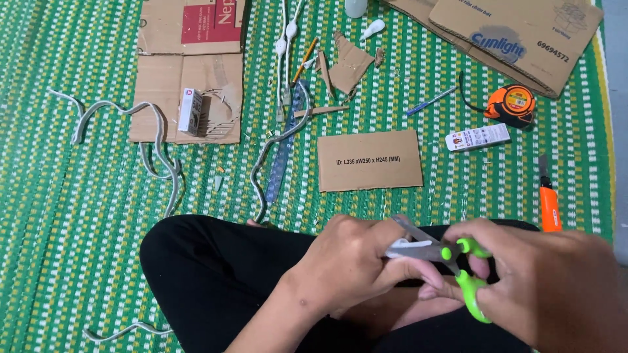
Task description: Assembling a decorative sign by gluing an LED strip onto a cardboard template.
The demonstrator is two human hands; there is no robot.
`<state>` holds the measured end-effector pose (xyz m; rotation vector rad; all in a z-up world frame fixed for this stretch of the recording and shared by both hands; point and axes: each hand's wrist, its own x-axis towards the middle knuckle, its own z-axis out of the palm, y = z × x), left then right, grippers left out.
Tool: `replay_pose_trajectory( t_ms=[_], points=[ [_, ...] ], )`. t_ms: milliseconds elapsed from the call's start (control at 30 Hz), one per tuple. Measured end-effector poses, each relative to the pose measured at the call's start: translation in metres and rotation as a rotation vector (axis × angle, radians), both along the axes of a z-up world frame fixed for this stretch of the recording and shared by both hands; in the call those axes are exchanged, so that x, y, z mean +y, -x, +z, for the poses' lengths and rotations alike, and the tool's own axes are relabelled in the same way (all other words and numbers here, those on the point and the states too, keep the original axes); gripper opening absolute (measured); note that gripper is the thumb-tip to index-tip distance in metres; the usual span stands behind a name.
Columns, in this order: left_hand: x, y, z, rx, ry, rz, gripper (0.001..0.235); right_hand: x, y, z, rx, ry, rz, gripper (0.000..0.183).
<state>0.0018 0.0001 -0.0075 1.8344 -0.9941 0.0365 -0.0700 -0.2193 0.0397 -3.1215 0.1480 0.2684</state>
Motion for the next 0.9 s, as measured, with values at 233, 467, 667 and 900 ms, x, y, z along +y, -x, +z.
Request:
replay_pose_trajectory(
  t_ms=[233,467,667,900],
  points=[
    [0.004,-0.003,0.001,0.061,0.020,0.033,0.022,-0.009,0.006,-0.021,-0.158,-0.041,0.022,0.039],
    [0.001,-0.004,-0.004,0.120,0.016,0.007,0.022,0.004,-0.003,-0.011,-0.116,-0.199,0.009,0.057],
    [0.002,-0.007,-0.013,0.150,0.020,-0.015,0.026,0.010,-0.006,-0.007,-0.150,-0.174,0.004,0.081],
    [0.011,-0.012,-0.015,0.242,0.051,0.058,0.029,-0.031,-0.021,-0.038,-0.294,-0.308,-0.045,0.090]
  ],
)
